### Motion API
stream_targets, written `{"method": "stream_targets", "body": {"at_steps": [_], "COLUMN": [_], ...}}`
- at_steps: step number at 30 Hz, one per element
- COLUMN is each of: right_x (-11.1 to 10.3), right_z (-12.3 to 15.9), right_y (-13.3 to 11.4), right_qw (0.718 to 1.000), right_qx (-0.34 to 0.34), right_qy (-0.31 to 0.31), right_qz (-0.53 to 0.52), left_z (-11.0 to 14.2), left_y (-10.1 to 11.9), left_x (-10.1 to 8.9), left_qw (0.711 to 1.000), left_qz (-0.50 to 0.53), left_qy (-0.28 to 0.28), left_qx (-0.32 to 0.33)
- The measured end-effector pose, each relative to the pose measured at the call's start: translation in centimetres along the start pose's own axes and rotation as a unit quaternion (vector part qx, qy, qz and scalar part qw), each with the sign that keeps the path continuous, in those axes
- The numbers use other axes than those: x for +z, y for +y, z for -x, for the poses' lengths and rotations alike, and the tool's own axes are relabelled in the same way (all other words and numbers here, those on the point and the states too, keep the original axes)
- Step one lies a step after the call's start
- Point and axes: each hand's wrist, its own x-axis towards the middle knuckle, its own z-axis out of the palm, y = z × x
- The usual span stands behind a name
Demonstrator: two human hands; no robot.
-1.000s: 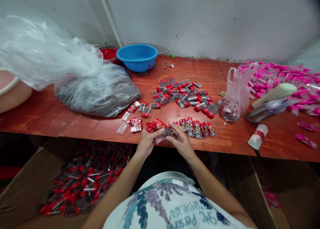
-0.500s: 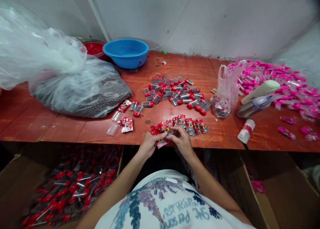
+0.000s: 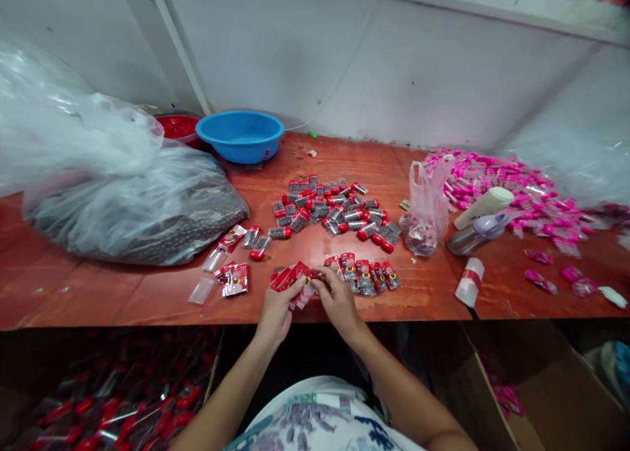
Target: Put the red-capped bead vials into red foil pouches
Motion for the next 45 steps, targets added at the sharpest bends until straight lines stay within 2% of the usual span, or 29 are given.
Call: {"method": "stream_targets", "body": {"at_steps": [2,5,9,15,18,20,22,24,26,29,32,33,35,37,39,42,45], "right_x": [-0.3,-1.2,-2.1,-2.4,-2.8,-4.1,-6.3,-9.0,-11.4,-13.3,-13.5,-13.2,-12.3,-10.8,-8.8,-5.4,-2.8], "right_z": [-0.8,-2.1,-3.3,-3.9,-4.7,-5.9,-7.5,-9.2,-10.3,-10.7,-10.3,-10.0,-9.1,-7.6,-5.5,-2.1,0.0], "right_y": [-0.2,-0.5,-1.0,-1.2,-0.4,0.8,2.6,4.5,6.2,7.6,7.5,7.1,5.7,3.8,1.5,-1.4,-2.8], "right_qw": [0.998,0.986,0.973,0.975,0.965,0.955,0.944,0.908,0.856,0.847,0.849,0.856,0.897,0.957,0.994,0.996,0.987], "right_qx": [-0.012,-0.031,-0.044,-0.090,-0.114,-0.127,-0.128,-0.082,-0.023,-0.012,-0.020,-0.024,-0.039,-0.049,-0.028,0.036,0.050], "right_qy": [-0.019,-0.079,-0.134,-0.093,-0.116,-0.131,-0.084,-0.013,-0.026,-0.057,-0.067,-0.058,-0.019,0.025,0.024,-0.019,-0.017], "right_qz": [0.064,0.147,0.183,0.182,0.206,0.233,0.291,0.411,0.515,0.528,0.523,0.513,0.441,0.286,0.106,-0.078,-0.154], "left_z": [-0.1,-0.5,-1.0,-0.7,-0.8,-1.0,-1.1,-1.0,-0.8,-0.4,-0.4,-0.5,-0.6,-0.8,-0.7,-0.5,-0.3], "left_y": [0.1,0.1,0.1,0.4,0.5,0.6,1.0,1.5,2.0,2.7,2.9,2.9,2.8,2.7,2.7,2.7,2.6], "left_x": [0.0,-0.1,-0.1,0.7,0.7,0.5,0.2,0.0,-0.1,0.0,0.0,0.0,-0.1,-0.2,-0.1,0.1,0.3], "left_qw": [1.000,0.999,0.998,0.998,0.997,0.996,0.993,0.988,0.984,0.980,0.976,0.975,0.974,0.973,0.973,0.971,0.973], "left_qz": [-0.002,0.006,0.037,0.057,0.064,0.067,0.076,0.092,0.112,0.131,0.142,0.148,0.158,0.161,0.160,0.164,0.160], "left_qy": [0.001,0.032,0.044,0.017,0.031,0.058,0.087,0.108,0.111,0.103,0.112,0.117,0.118,0.115,0.115,0.113,0.106], "left_qx": [0.011,0.023,0.006,0.002,0.002,-0.009,-0.029,-0.054,-0.077,-0.107,-0.120,-0.118,-0.115,-0.116,-0.121,-0.129,-0.130]}}
